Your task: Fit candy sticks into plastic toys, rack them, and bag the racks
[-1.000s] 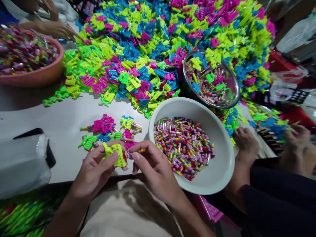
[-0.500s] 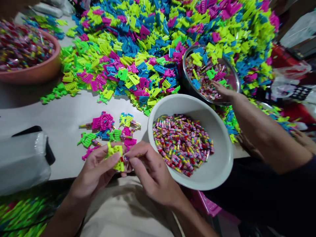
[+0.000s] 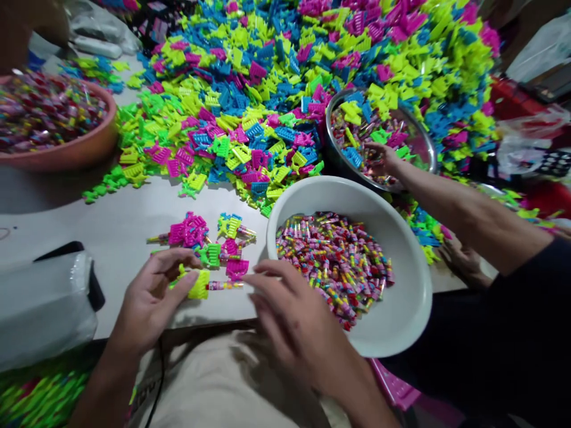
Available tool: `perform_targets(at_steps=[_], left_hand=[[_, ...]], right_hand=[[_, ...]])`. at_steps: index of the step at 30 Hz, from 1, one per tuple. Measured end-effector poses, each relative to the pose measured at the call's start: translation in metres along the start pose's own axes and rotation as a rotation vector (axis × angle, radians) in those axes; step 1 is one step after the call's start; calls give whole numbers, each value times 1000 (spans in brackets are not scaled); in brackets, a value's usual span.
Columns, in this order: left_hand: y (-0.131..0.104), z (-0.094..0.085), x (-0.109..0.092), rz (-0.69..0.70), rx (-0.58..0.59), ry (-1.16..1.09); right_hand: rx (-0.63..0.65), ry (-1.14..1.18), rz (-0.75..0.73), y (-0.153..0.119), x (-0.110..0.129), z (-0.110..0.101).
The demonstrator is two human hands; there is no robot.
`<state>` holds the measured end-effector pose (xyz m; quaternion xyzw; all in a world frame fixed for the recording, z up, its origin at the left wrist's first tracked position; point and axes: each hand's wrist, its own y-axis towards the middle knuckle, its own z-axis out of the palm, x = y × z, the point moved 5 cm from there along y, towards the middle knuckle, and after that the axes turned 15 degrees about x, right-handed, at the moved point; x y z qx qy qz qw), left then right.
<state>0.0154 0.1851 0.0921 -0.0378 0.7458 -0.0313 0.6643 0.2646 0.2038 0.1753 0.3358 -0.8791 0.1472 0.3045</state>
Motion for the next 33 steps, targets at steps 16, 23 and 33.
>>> perform_targets(at_steps=[16, 23, 33], left_hand=[[233, -50, 6, -128, -1, 948], [239, -62, 18, -171, -8, 906], [242, -70, 16, -117, 0, 810]], right_hand=[[296, -348, 286, -21, -97, -1], [285, -336, 385, -19, -102, -3], [307, -234, 347, -19, -111, 1]])
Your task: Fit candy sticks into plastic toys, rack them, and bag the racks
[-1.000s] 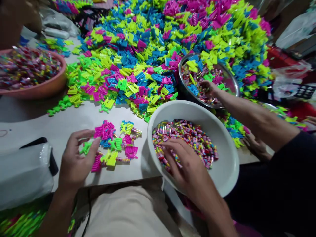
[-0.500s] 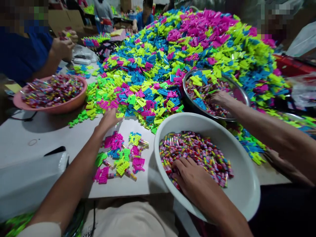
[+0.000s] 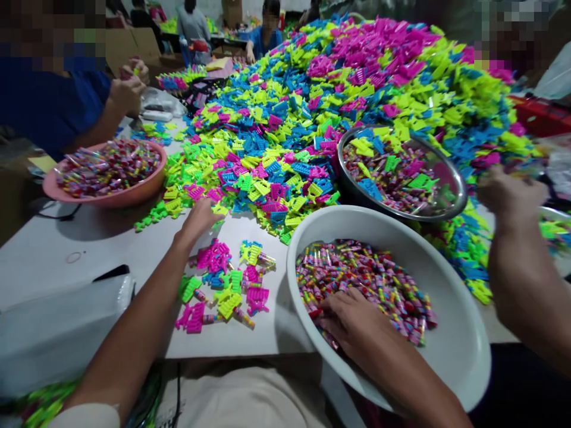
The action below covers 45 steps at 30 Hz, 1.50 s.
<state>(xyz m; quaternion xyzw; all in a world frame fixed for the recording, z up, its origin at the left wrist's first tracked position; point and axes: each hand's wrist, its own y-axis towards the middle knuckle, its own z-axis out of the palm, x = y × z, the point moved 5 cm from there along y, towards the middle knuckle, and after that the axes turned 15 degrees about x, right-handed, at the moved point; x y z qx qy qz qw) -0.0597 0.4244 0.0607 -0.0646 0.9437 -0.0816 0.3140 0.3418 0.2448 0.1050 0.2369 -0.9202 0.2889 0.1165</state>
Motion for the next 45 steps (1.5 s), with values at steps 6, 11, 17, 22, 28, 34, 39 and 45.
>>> perform_targets(at_steps=[6, 11, 17, 22, 28, 34, 39, 45], left_hand=[[-18, -18, -6, 105, -72, -180], [-78, -14, -26, 216, -65, -531], [-191, 28, -64, 209, 179, -1272], [-235, 38, -78, 157, 300, -1467], [-244, 39, -85, 204, 338, -1584], [-250, 47, -88, 158, 393, -1590], [-254, 51, -89, 88, 411, -1537], [-252, 52, -88, 161, 457, -1420]], right_hand=[[-212, 194, -48, -19, 10, -19], [-505, 343, -124, -37, 40, -47], [-478, 650, -299, -19, 107, -42], [-462, 861, -352, 2, 133, -36], [-293, 1165, -373, 12, 140, -23], [-240, 1288, -329, 15, 136, -16], [-101, 1349, -323, 17, 132, -11], [-39, 1276, -362, 13, 131, -13]])
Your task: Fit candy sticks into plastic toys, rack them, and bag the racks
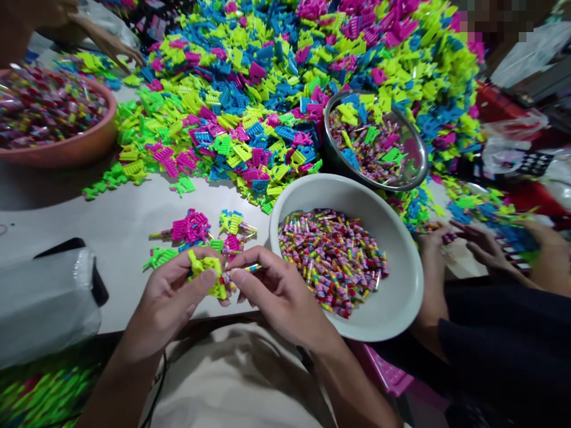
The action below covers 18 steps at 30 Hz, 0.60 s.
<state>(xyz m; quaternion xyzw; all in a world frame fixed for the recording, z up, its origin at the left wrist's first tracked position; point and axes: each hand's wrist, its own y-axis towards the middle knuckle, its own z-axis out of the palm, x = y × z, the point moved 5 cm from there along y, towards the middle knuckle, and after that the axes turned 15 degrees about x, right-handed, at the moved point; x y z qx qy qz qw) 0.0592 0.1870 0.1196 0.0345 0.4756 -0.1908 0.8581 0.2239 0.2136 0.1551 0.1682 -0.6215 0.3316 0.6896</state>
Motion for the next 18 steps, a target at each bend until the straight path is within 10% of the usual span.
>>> perform_targets(at_steps=[8, 18], left_hand=[[-5, 7, -4, -33, -51, 65], [-7, 6, 4, -91, -93, -74]], right_hand=[[-41, -325, -79, -12, 2, 3], [83, -208, -39, -11, -8, 1]])
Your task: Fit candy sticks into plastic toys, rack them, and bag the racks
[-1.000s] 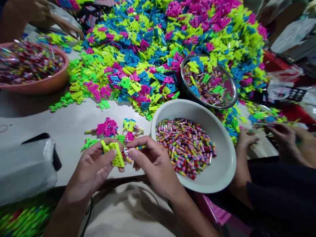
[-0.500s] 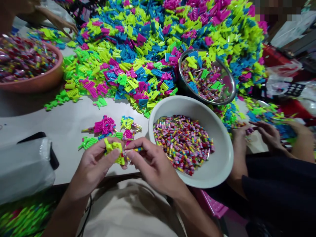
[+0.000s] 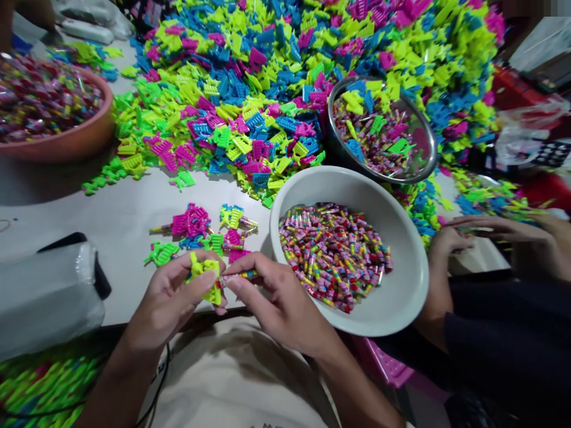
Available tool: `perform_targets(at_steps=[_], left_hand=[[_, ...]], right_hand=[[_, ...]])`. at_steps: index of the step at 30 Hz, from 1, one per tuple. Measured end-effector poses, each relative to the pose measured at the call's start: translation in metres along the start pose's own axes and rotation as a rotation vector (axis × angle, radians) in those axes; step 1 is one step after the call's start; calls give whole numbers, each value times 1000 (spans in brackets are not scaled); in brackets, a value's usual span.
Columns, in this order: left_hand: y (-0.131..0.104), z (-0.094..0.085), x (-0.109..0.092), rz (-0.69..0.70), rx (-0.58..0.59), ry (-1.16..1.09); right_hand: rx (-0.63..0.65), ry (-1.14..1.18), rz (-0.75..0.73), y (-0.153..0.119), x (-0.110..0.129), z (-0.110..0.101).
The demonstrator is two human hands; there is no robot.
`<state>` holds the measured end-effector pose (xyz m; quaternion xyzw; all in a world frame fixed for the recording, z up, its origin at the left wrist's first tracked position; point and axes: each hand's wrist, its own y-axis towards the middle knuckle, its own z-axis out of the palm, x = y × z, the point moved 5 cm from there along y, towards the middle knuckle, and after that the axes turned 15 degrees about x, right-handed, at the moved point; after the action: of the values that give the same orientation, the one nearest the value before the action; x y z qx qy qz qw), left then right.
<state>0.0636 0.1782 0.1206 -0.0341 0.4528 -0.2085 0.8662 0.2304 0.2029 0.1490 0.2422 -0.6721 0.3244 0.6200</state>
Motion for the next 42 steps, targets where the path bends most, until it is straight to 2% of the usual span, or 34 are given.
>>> perform_targets(at_steps=[5, 12, 17, 22, 26, 29, 32, 34, 37, 38, 40, 42], left_hand=[[-2, -1, -2, -22, 6, 75], [1, -10, 0, -36, 132, 286], [3, -15, 6, -13, 69, 343], [0, -20, 18, 55, -61, 279], [0, -25, 29, 49, -58, 206], [3, -28, 25, 36, -21, 226], [4, -38, 14, 29, -41, 401], [1, -55, 2, 50, -153, 622], [-3, -88, -18, 85, -302, 1022], [-1, -99, -26, 106, -324, 1145], [9, -119, -43, 166, -392, 1331], [30, -139, -63, 157, -499, 1427]], right_hand=[[-23, -116, -14, -3, 8, -1], [-24, -323, -7, -1, 16, -4], [12, -311, 50, 2, 7, -1], [-107, -324, 50, 2, -1, 5], [-119, -384, 6, 5, -4, 8], [-86, -430, 15, 8, -3, 9], [-21, -563, 22, 5, 9, 8], [-75, -700, 4, -7, 21, -5], [-311, -845, 19, -35, 27, -49], [-321, -876, 67, -42, 20, -64], [-200, -952, 165, -50, -2, -86], [-3, -1052, 227, -51, -28, -97]])
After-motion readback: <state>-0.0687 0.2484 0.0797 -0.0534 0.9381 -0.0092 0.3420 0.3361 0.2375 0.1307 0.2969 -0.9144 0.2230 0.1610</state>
